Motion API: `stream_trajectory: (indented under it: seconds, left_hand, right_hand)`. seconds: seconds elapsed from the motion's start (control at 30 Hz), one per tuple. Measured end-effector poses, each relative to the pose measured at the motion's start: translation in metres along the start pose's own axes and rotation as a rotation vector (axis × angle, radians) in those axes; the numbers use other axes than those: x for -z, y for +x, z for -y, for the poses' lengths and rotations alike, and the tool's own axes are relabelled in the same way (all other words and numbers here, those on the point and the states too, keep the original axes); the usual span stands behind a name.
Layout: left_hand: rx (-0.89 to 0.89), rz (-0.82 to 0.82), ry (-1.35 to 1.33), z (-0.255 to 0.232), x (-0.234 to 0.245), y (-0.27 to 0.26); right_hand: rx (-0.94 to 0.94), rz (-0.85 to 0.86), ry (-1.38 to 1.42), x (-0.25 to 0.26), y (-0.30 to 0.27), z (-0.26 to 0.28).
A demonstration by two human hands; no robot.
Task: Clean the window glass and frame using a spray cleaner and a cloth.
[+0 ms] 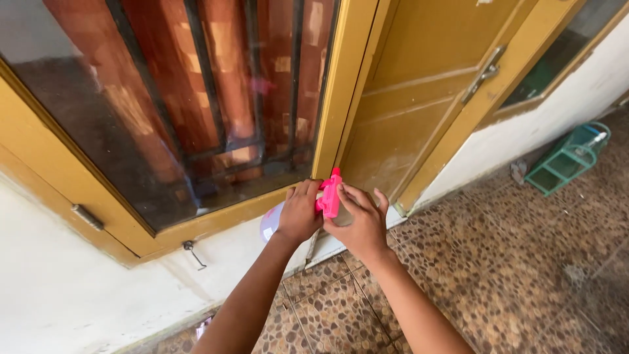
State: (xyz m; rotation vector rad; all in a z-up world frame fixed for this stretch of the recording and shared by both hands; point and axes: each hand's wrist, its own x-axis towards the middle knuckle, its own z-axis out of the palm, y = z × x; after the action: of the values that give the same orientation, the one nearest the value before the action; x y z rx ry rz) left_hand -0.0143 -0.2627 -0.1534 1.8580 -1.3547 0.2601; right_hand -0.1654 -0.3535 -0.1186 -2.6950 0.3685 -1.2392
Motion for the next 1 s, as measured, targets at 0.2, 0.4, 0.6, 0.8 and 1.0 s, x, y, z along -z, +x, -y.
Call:
stream_trajectory:
  seconds: [0.2, 0.4, 0.6, 0.8, 1.0]
  left_hand:
    - [-0.009, -0.02, 0.091, -0.01, 0.026, 0.035]
    - [-0.134, -0.166, 0.088, -0.018, 0.048, 0.067]
    - [-0.07, -0.15, 0.146, -0.028, 0.067, 0.087]
    - [-0.201, -0.288, 0.141, -0.023, 0.092, 0.097]
    - [-0.054, -0.233, 0.265, -0.02, 0.135, 0.11]
  right_hand:
    - [0.056, -0.047, 0.025, 0.02, 0.042, 0.007]
    - [0.097, -0.126, 0.032, 0.029, 0.074, 0.005]
    - [0.155, -0.19, 0.026, 0.042, 0.098, 0.011]
    - [0.236, -0.212, 0.044, 0.038, 0.126, 0.02]
    - [0.309, -0.287, 0.114, 0.044, 0.158, 0.047]
